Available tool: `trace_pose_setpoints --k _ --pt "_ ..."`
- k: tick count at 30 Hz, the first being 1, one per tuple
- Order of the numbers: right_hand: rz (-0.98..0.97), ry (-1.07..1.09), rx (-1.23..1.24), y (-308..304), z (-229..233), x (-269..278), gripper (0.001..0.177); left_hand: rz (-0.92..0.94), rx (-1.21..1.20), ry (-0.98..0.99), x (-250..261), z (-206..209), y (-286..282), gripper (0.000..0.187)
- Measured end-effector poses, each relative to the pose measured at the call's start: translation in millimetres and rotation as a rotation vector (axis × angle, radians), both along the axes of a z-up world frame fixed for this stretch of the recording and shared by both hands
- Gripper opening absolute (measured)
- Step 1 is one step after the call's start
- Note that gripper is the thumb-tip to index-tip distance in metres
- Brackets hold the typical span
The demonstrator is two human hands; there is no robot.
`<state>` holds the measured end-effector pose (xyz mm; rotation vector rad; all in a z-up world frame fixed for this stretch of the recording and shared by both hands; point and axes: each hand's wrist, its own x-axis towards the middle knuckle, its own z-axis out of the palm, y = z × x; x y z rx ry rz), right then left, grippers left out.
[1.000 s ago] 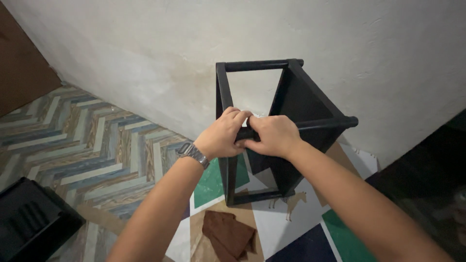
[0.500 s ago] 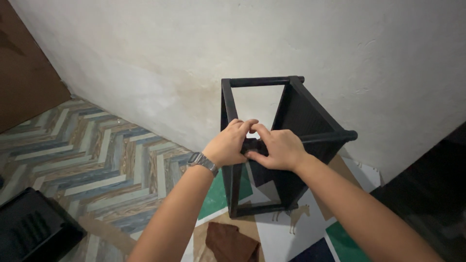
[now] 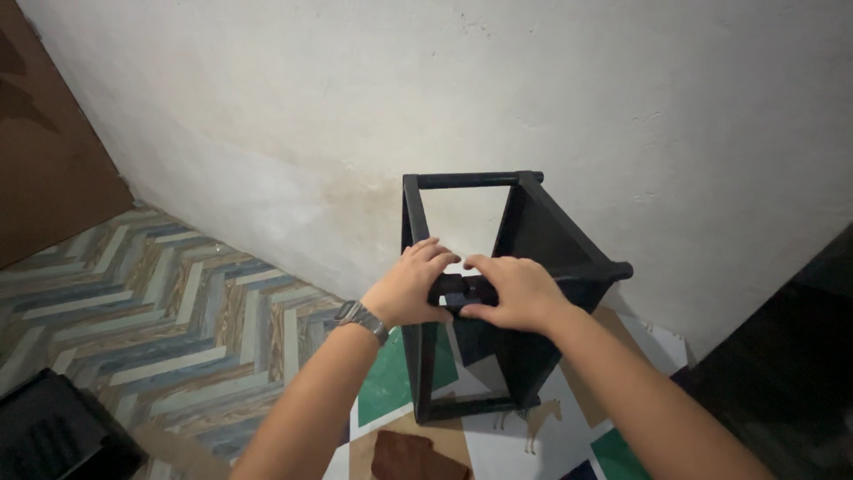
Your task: The person wipes a black plastic tray with a brown cloth, then assembles a small black plastic stool by inserting four legs into the tray base. The person lifts and repositions the tray during assembly and places the finished stool on the floor.
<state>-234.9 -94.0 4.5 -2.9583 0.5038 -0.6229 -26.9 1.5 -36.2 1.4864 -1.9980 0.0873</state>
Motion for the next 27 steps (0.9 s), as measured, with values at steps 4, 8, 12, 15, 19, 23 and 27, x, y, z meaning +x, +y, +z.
trace_pose_setpoints --k 4,8,12,15,19,23,27 --pt "-0.041 -0.003 -0.019 -6.8 2.7 -14.6 0.056 0.108 -0.034 0.133 1.7 -7.1 16.3 0.099" --pt "-0.126 0.021 -0.023 -16.9 -6.1 -31.1 0.042 0.248 0.024 0.410 -6.5 -31.1 28.0 0.111" --pt "-0.237 -0.051 -0.153 -29.8 -19.0 -43.9 0.040 0.350 0.131 0.530 -25.0 -62.5 26.6 0.112" --pt "-0.343 -0.133 -0.261 -39.7 -25.4 -55.4 0.050 0.339 0.222 0.627 -37.6 -85.4 25.1 0.095" --pt "-0.503 -0.255 -0.185 -48.8 -36.5 -80.2 0.067 0.410 0.252 0.597 -38.5 -111.9 17.3 0.090" --pt "-0.560 -0.298 -0.172 -54.1 -52.3 -98.5 0.075 0.459 0.244 0.607 -32.9 -135.8 4.0 0.083" --pt "-0.698 -0.449 -0.068 -66.6 -76.4 -108.6 0.091 0.515 0.234 0.591 -30.6 -159.3 -4.2 0.074"
